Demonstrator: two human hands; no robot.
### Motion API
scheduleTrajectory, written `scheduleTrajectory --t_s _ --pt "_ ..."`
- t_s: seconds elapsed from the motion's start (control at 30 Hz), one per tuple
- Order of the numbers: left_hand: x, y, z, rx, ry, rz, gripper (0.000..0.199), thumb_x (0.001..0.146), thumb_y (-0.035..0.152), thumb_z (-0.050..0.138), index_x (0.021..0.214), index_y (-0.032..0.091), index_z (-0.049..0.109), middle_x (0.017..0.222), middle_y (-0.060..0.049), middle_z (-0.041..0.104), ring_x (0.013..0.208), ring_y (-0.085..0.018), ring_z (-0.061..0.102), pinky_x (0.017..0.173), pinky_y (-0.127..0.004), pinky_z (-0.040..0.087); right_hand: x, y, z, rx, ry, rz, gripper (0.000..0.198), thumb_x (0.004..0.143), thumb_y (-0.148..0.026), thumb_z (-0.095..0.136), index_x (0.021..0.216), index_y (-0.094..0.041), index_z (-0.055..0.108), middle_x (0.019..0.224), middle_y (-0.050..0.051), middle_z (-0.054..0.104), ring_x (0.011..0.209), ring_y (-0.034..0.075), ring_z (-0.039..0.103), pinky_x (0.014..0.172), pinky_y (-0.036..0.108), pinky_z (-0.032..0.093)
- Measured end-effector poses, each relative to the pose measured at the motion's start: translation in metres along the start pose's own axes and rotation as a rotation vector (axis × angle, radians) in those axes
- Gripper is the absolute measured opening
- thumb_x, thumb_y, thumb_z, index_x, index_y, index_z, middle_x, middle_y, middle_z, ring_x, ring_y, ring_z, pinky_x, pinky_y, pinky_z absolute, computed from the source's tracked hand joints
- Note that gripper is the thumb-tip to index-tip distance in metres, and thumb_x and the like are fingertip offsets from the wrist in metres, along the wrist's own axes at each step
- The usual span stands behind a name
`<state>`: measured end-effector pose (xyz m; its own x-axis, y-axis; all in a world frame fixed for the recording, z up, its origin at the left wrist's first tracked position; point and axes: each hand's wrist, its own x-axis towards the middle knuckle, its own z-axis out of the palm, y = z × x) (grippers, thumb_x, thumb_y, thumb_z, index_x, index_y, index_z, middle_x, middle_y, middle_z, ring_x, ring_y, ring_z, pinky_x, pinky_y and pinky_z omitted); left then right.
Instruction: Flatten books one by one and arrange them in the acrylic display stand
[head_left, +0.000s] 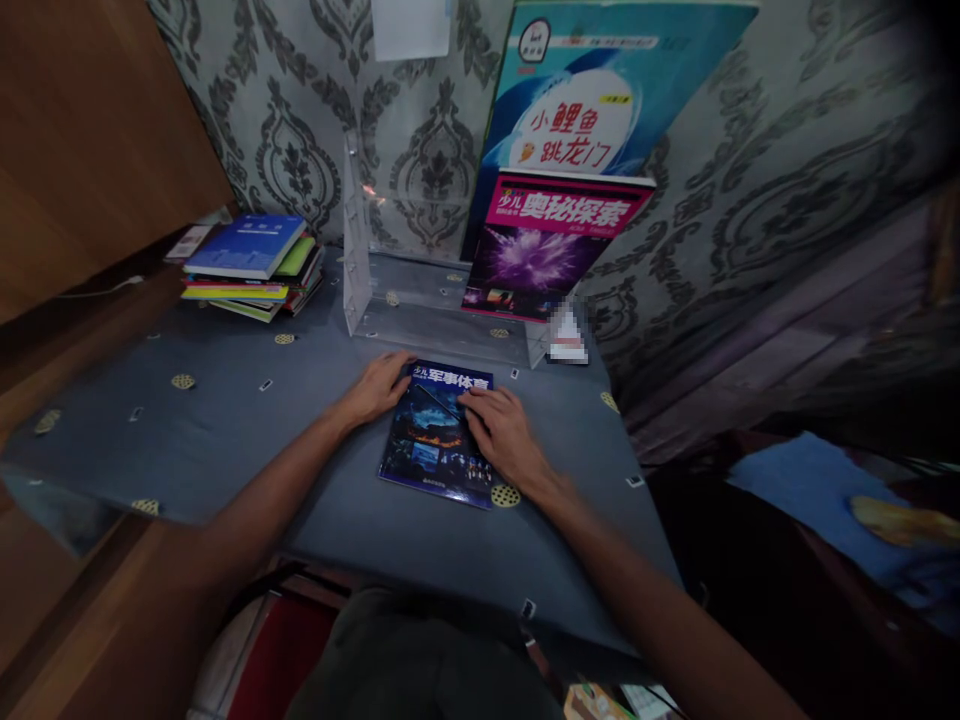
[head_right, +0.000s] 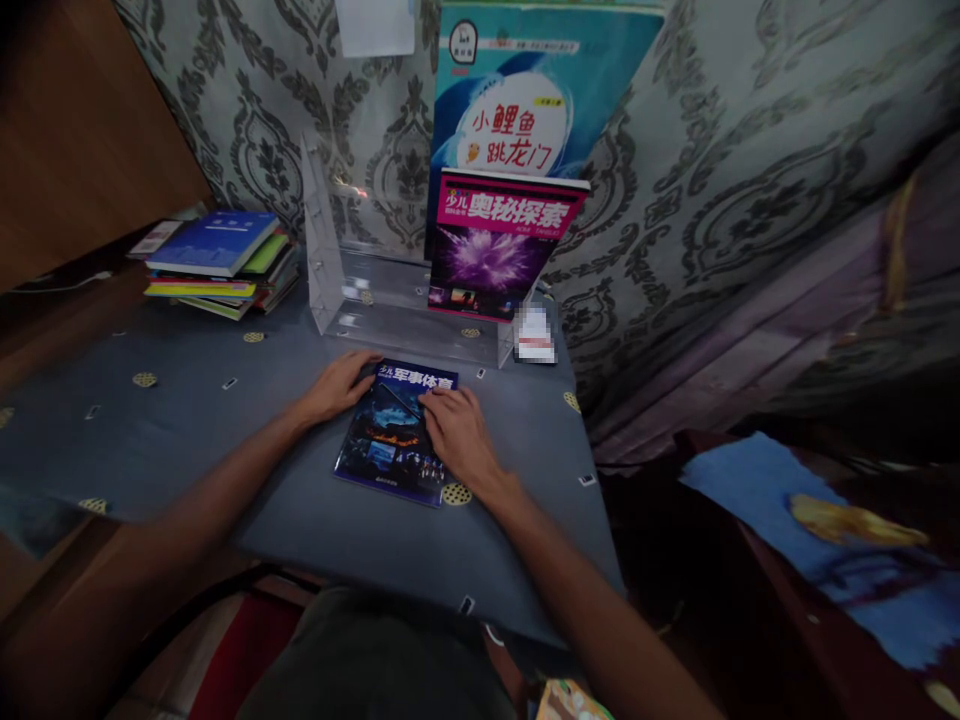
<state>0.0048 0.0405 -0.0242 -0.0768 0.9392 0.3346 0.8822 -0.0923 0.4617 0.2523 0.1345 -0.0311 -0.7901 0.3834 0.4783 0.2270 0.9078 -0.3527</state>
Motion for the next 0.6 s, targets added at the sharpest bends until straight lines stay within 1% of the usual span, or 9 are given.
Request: scheduleTrajectory --t_s 0.13,0.23,0.33,0.47,0.53,0.6 --pt "0.000 0.000 0.000 -0.012 0.005 0.010 0.035 0.093 0.018 0.051 0.128 0.018 0.056 0.127 -0.010 0.068 0.122 -0.024 0.061 0.110 -0.044 0.046 -0.005 -0.023 0.001 0.096 0.000 -0.123 0.027 0.100 -0.020 0.048 0.115 -0.020 0.071 0.104 0.010 0.078 0.107 0.025 0.069 0.106 0.053 0.047" --pt "0.000 0.000 0.000 -0.016 0.013 0.015 0.035 0.093 0.017 0.051 0.127 0.017 0.056 0.126 -0.010 0.068 0.121 -0.024 0.061 0.109 -0.044 0.047 -0.012 -0.043 -0.001 0.161 -0.042 -0.221 0.027 0.102 -0.019 0.048 0.117 -0.020 0.070 0.104 0.008 0.078 0.108 0.023 0.069 0.106 0.049 0.049" --pt "0.000 -0.001 0.001 -0.011 0.022 0.016 0.035 0.092 0.017 0.050 0.126 0.018 0.057 0.125 -0.010 0.068 0.120 -0.024 0.061 0.108 -0.045 0.047 -0.018 -0.061 -0.005 0.195 -0.154 -0.316 0.029 0.103 -0.019 0.047 0.122 -0.021 0.068 0.115 0.008 0.076 0.121 0.022 0.064 0.109 0.047 0.047" --pt "0.000 -0.001 0.002 -0.012 0.033 0.026 0.034 0.092 0.018 0.050 0.126 0.018 0.058 0.123 -0.010 0.068 0.119 -0.025 0.061 0.108 -0.046 0.047 -0.017 -0.079 -0.010 0.159 -0.368 -0.370 0.034 0.104 -0.024 0.048 0.135 -0.022 0.061 0.139 0.006 0.065 0.140 0.023 0.048 0.119 0.051 0.036" --pt "0.000 -0.001 0.002 -0.014 0.034 0.028 0.035 0.092 0.018 0.049 0.126 0.019 0.057 0.124 -0.009 0.068 0.119 -0.024 0.061 0.108 -0.045 0.047 -0.013 -0.084 -0.009 0.140 -0.446 -0.389 0.036 0.104 -0.026 0.048 0.138 -0.022 0.059 0.146 0.005 0.059 0.145 0.024 0.042 0.122 0.053 0.030" --pt "0.000 -0.001 0.001 -0.014 0.033 0.029 0.035 0.092 0.018 0.049 0.126 0.019 0.057 0.124 -0.010 0.068 0.119 -0.025 0.061 0.108 -0.045 0.047 -0.010 -0.087 -0.008 0.129 -0.484 -0.412 0.036 0.105 -0.026 0.048 0.138 -0.022 0.058 0.149 0.005 0.056 0.147 0.025 0.039 0.123 0.055 0.027"
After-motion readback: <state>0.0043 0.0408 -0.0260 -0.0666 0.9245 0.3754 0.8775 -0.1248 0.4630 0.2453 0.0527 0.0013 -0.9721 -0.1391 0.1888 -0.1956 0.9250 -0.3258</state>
